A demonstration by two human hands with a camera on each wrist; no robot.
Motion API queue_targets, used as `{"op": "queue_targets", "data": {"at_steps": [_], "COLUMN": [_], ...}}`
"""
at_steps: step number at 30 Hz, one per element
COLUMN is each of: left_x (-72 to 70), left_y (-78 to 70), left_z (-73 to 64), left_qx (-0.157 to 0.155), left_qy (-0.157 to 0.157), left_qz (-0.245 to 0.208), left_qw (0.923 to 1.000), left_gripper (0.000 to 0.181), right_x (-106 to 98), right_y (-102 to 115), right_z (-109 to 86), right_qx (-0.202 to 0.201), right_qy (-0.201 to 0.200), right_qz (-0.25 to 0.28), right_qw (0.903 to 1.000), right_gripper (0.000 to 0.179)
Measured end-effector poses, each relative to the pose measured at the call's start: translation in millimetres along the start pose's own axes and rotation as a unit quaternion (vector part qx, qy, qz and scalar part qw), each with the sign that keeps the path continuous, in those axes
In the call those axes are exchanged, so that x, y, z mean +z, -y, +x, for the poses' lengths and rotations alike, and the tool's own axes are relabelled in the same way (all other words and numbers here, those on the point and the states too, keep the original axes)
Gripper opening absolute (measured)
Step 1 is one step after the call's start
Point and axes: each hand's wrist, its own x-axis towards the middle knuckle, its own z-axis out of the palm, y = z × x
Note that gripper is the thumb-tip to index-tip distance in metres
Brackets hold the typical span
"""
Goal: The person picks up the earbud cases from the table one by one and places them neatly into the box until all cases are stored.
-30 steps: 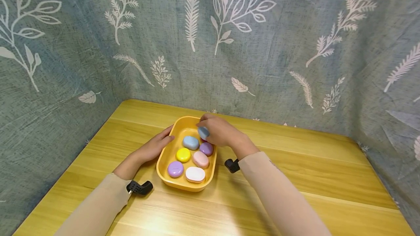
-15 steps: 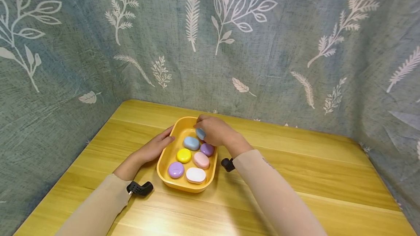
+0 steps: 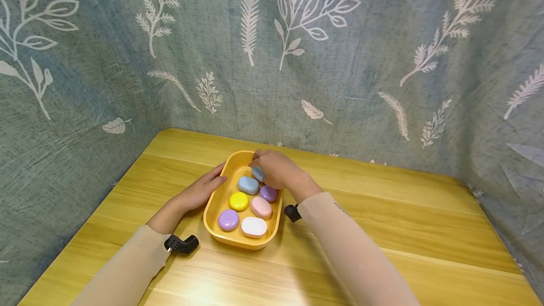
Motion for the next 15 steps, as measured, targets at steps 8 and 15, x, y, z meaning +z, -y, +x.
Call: {"op": "queue_targets", "data": {"at_steps": [8, 15], "left_x": [-0.2, -0.4], "left_y": [1.2, 2.1], "left_z": [1.2, 1.5], "left_qx": [0.005, 0.008], "left_qy": [0.004, 0.003], "left_qz": [-0.002, -0.002], "left_qw": [1.0000, 1.0000], "left_gripper": [0.060, 0.059], "right_x": [0, 1], "right_y": [3, 4], "right_z": [7.1, 11.5], "right_qx": [0.001, -0.001], "right_qy": [0.014, 0.021], "right_qz": [-0.010, -0.010], "right_qw": [0.9999, 0.9997], "right_gripper": [0.045, 0.048]}}
